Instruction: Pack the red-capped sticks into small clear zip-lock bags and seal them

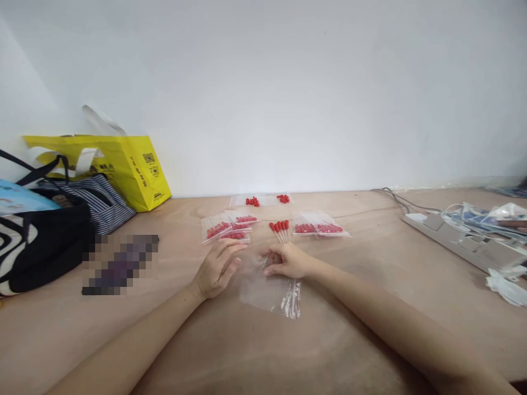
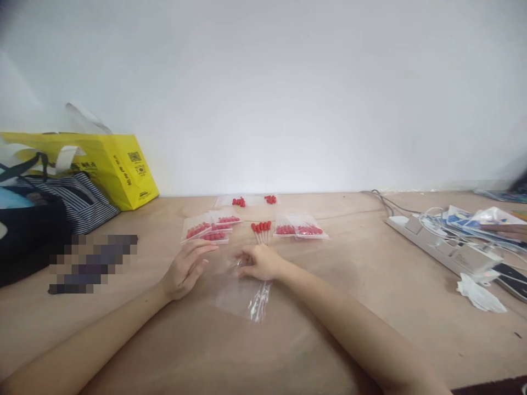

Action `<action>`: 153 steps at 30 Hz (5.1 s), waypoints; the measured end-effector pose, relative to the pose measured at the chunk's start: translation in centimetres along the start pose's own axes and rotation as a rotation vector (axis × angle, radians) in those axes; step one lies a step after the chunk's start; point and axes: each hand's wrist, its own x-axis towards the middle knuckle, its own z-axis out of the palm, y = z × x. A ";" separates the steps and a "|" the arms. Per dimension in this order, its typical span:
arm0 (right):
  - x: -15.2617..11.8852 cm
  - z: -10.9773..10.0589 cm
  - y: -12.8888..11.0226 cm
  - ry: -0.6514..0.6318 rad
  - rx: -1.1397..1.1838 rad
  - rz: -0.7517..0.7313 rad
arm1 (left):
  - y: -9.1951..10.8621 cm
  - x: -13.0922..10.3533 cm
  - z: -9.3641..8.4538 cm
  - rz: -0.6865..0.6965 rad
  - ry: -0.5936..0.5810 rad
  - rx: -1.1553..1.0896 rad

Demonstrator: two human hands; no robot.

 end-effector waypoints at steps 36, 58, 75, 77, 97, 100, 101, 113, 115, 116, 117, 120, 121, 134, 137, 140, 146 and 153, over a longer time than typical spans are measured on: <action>-7.6 -1.7 0.6 0.068 -0.229 -0.314 | 4.4 0.4 1.1 -0.242 -0.614 -0.132; -5.5 -1.6 0.1 -0.199 -0.067 -0.328 | 3.7 0.5 1.3 -0.278 -0.588 -0.142; 6.7 -3.8 6.5 0.404 -0.425 0.819 | 3.5 0.8 1.2 -0.336 -0.562 -0.116; 6.7 -3.8 6.5 0.434 -0.371 0.830 | 3.5 0.8 1.1 -0.343 -0.571 -0.111; -2.9 -0.2 1.7 0.960 0.876 0.407 | 3.7 0.7 1.1 -0.374 -0.591 -0.110; -3.2 0.5 0.8 0.843 0.902 0.390 | 3.7 0.8 1.3 -0.390 -0.573 -0.119; -3.5 0.6 0.5 0.767 0.901 0.381 | 3.7 0.8 1.4 -0.396 -0.564 -0.122; -3.7 0.8 1.3 0.065 0.613 0.244 | 3.6 1.0 1.9 -0.273 -0.418 -0.091; -3.7 1.0 1.5 0.066 0.587 0.254 | 3.4 0.7 1.4 -0.258 -0.406 -0.087; -3.7 1.0 1.5 0.068 0.563 0.245 | 3.3 0.5 1.1 -0.271 -0.419 -0.100; -3.8 1.0 1.6 0.064 0.532 0.240 | 3.2 0.3 0.9 -0.292 -0.433 -0.117; -3.6 -0.1 1.7 0.013 0.437 0.309 | 3.1 -0.2 0.4 -0.345 -0.460 -0.155; -3.4 -0.8 1.8 0.016 0.394 0.349 | 3.1 -0.2 0.3 -0.351 -0.466 -0.161; 7.6 -3.8 6.5 0.341 -0.177 0.796 | 2.8 -0.2 -0.1 -0.368 -0.550 -0.224; 8.2 -3.5 7.0 0.356 -0.149 0.813 | 2.7 -0.3 -0.5 -0.367 -0.571 -0.243; 7.9 -4.0 6.9 0.393 -0.085 0.798 | 2.7 -0.3 -0.5 -0.364 -0.579 -0.255; 3.7 -5.5 5.5 0.602 0.077 0.659 | 2.8 -0.3 -0.3 -0.362 -0.571 -0.243; -3.3 -3.3 4.0 0.860 0.500 0.393 | 2.3 -0.7 0.2 -0.341 -0.545 -0.221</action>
